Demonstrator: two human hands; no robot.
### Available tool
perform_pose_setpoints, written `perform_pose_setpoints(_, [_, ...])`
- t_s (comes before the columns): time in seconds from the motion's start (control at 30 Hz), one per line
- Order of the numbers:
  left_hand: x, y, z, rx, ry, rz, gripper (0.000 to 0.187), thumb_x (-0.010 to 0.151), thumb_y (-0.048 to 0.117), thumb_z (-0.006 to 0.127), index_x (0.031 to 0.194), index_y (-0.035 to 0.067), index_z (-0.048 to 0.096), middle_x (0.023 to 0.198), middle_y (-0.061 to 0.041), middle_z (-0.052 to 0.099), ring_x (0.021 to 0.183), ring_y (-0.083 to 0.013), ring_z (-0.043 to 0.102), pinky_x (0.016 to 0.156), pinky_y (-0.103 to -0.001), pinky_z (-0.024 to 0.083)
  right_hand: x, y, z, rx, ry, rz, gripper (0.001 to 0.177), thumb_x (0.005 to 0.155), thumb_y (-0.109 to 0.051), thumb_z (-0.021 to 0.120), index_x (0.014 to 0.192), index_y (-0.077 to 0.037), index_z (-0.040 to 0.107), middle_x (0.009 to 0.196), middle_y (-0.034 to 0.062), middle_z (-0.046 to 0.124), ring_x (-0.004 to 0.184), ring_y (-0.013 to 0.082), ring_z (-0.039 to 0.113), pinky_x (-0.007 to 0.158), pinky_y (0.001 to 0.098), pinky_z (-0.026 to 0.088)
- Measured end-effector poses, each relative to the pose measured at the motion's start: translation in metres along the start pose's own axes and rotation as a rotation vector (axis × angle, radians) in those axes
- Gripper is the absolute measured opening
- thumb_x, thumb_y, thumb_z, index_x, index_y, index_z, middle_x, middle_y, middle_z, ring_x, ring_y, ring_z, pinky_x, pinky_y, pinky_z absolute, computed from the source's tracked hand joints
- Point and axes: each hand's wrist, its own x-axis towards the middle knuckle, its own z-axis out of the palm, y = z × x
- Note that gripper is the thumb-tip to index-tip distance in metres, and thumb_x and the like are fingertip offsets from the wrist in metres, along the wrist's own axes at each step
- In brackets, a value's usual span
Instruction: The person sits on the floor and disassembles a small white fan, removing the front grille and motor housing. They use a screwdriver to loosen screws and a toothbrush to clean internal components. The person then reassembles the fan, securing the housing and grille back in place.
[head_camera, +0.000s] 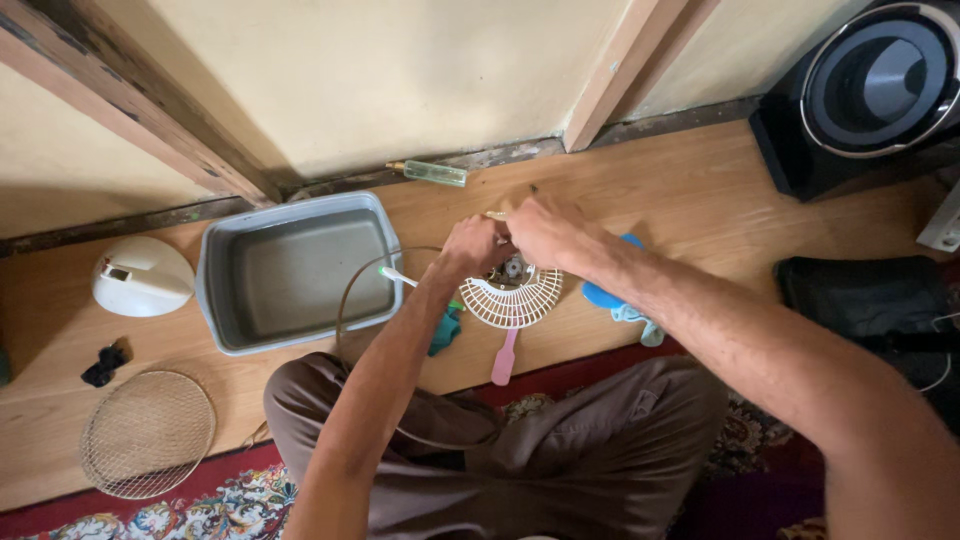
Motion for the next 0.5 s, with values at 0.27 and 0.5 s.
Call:
perform_pose_setpoints(0.27, [0.008, -0.021, 0.005, 0.095, 0.009, 0.093, 0.017, 0.085, 0.025, 0.073, 0.098, 0.018, 0.081, 0.098, -0.015, 0.077, 0.094, -0.0369, 0.073, 0.086, -0.048, 0.058, 0.001, 0.023, -0.001, -0.689, 0.226, -0.739, 0.012, 0.091, -0.015, 0.062, 0.085, -0.009, 0.070, 0.082, 0.0040, 0.071, 0.094, 0.0239, 0.068, 0.077, 0.0424, 0.056])
perform_pose_setpoints(0.5, [0.003, -0.010, -0.011, 0.120, -0.081, 0.060, 0.028, 0.090, 0.043, 0.076, 0.097, 0.016, 0.080, 0.095, -0.014, 0.076, 0.093, -0.0345, 0.073, 0.085, -0.048, 0.057, 0.011, 0.014, -0.001, -0.240, 0.166, -0.438, 0.013, 0.077, -0.012, 0.069, 0.088, -0.008, 0.075, 0.086, 0.0130, 0.068, 0.086, 0.0350, 0.068, 0.069, 0.0487, 0.057])
